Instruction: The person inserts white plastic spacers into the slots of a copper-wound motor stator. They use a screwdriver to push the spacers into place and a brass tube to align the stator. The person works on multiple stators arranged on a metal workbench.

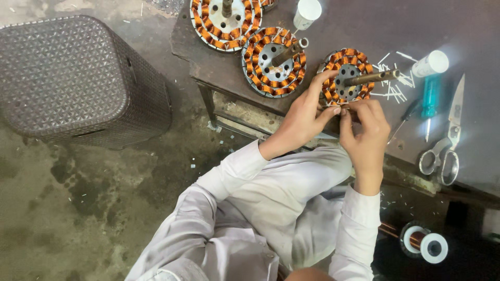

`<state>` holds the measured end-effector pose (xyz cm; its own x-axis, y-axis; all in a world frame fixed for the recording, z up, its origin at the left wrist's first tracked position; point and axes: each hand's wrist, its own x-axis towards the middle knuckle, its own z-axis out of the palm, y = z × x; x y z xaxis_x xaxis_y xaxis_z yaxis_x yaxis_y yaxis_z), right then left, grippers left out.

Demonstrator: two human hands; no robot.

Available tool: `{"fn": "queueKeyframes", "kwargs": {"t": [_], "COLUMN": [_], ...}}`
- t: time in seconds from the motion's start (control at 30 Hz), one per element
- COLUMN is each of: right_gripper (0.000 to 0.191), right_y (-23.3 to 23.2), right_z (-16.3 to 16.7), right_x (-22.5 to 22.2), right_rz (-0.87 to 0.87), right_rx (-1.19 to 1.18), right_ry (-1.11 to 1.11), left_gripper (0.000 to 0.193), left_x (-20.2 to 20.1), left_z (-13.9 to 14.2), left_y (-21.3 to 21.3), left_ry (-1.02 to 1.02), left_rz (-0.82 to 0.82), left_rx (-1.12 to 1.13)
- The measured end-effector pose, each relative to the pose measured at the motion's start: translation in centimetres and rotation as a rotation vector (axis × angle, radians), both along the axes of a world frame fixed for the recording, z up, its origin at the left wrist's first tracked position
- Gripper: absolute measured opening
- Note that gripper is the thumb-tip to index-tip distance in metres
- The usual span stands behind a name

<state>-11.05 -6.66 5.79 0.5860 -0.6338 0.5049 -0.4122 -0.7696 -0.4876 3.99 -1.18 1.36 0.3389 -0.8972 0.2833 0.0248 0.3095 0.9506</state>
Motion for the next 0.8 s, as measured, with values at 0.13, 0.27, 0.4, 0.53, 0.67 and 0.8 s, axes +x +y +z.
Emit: {"fn": "queueKeyframes", "kwargs": {"t": [0.13,0.27,0.4,0.53,0.67,0.8], "right_gripper": [0.011,0.011,0.018,0.026,0.018,0.010], "right_y": [0.3,1.3,2.2,3.5,5.0,4.6], "right_z": [0.5,-0.2,-1.1,-2.7,-5.9,-8.5], "right_x": [-0.2,-0.5,-2.5,-5.0,-6.9,-8.6], "right_rz": [0.024,-0.069,-0.039,0.073,-0.248,-0.652], "right_rx": [0.029,0.011,-0.002,0.322,0.165,-0.026], "right_ry": [0.005,-0.071,-0.088,-0.362,-0.513,-0.557], "left_gripper": [0.072,0.073,0.074,0.077,0.070,0.071], "left_x": [-0.4,-1.1,-2.4,-2.8,-2.9,-3.5], "left_z": [0.1,-0.7,-2.7,-4.5,-5.3,-4.8], "left_y": [0.1,0.1,0.8,1.3,1.1,0.7], "left_ry": [-0.022,-0.071,-0.011,-0.012,0.064,0.031], "left_rz": [0.030,0.035,-0.014,-0.054,-0.122,-0.105], "left_rx": [-0.027,0.005,-0.007,0.016,-0.053,-0.045]}}
